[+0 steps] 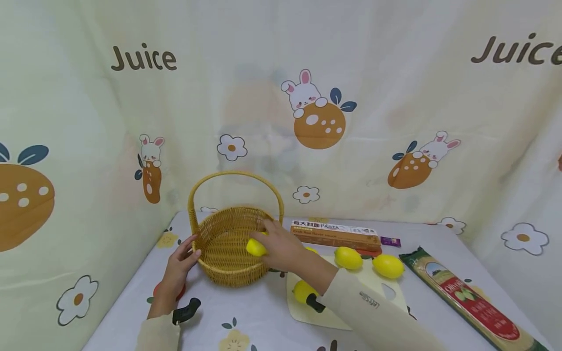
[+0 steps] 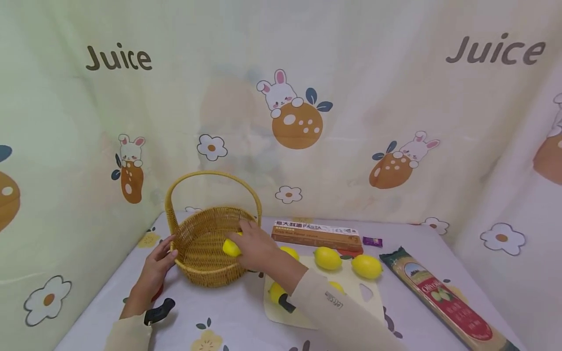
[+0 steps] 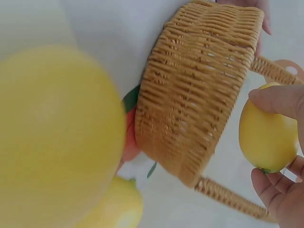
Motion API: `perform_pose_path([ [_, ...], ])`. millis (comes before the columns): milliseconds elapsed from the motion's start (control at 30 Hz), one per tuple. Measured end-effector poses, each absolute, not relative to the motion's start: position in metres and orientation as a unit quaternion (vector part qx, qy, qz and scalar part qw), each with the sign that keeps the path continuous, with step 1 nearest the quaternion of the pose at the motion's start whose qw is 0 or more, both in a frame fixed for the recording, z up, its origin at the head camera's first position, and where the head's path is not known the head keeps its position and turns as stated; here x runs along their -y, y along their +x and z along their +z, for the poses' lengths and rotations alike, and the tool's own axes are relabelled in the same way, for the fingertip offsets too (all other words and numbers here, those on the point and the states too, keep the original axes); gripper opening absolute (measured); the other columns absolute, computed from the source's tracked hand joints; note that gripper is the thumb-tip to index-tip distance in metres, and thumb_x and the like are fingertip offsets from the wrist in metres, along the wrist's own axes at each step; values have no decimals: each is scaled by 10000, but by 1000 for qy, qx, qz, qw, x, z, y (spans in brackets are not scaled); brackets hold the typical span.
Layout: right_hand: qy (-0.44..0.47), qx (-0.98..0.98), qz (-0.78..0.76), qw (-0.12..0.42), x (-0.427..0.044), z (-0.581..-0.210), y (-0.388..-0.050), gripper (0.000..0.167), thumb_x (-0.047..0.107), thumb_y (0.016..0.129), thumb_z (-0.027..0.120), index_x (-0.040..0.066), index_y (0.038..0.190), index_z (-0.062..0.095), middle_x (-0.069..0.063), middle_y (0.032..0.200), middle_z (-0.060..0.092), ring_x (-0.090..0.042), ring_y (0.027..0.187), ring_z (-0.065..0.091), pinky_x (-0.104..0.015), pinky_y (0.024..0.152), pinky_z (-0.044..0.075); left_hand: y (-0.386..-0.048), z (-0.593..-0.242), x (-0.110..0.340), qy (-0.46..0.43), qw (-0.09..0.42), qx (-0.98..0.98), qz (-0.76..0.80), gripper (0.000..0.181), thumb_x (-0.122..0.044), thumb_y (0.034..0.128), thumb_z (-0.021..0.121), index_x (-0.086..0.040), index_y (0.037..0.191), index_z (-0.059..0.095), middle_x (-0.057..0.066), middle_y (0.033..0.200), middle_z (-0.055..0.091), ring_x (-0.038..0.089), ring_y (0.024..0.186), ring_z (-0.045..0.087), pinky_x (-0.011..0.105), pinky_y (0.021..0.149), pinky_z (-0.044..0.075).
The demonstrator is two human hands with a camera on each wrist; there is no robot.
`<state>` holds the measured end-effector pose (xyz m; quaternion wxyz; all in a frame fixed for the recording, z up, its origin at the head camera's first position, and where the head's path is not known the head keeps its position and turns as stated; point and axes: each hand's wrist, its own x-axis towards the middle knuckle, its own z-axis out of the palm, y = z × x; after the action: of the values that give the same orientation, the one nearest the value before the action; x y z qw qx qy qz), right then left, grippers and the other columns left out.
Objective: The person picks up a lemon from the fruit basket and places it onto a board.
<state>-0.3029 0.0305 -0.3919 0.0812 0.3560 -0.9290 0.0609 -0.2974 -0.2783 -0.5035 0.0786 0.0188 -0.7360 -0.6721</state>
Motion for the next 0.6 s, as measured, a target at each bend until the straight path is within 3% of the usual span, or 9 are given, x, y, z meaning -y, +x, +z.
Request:
perform_pose_path([
  [200, 358, 924, 77, 105, -55, -385, -293, 590, 261, 832, 759, 293, 1379, 540, -78, 1365, 426, -235, 1124, 439, -357, 849, 495, -291, -492, 277, 17, 62, 726, -685, 639, -251, 947, 657, -167, 1510, 368, 75, 1560, 286, 276, 1392, 299, 481, 1100, 298],
  [433, 360, 919, 97, 126, -89, -389, -281, 547, 295, 834, 771, 255, 1343, 574, -32, 1243, 458, -188, 1042, 445, -273, 720, 500, -290, -496, 277, 17, 56, 729, -682, 641, -249, 956, 644, -165, 1519, 350, 96, 1561, 280, 286, 1398, 292, 493, 1101, 291],
  [600, 330, 932, 88, 123, -113, -389, -272, 554, 274, 839, 773, 289, 1348, 554, -34, 1273, 442, -192, 1071, 445, -252, 711, 507, -298, -508, 281, 15, 68, 735, -674, 615, -256, 966, 629, -204, 1516, 360, 51, 1538, 328, 234, 1377, 328, 467, 1092, 313],
])
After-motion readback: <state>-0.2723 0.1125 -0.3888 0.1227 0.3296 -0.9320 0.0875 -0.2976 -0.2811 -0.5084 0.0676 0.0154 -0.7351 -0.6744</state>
